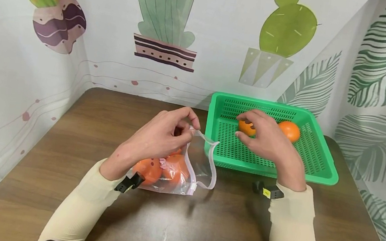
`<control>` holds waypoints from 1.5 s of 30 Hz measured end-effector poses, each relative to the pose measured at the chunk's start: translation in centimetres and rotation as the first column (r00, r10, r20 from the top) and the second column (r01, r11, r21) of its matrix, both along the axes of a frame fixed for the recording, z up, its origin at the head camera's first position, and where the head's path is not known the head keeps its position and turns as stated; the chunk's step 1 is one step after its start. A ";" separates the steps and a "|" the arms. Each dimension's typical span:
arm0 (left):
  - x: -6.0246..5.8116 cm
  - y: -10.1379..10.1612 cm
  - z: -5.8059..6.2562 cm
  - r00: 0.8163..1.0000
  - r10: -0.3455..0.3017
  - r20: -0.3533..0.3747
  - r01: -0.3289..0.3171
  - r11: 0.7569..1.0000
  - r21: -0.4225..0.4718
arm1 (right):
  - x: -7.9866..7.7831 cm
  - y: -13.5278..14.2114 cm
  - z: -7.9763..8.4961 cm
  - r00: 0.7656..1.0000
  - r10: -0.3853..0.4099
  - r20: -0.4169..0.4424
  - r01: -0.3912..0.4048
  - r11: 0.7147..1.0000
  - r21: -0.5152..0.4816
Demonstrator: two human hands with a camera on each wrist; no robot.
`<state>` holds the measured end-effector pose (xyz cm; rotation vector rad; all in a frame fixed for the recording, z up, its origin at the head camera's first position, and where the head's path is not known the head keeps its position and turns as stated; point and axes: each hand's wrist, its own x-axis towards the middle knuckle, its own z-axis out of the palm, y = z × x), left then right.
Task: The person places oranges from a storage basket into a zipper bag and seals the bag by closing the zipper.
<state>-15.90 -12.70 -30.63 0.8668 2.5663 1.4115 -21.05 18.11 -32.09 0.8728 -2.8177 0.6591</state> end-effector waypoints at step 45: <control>0.0 -0.2 0.2 1.000 -0.007 -0.015 0.007 1.000 -0.023 | -2.9 1.6 -4.4 0.934 -0.214 0.287 0.120 0.942 0.314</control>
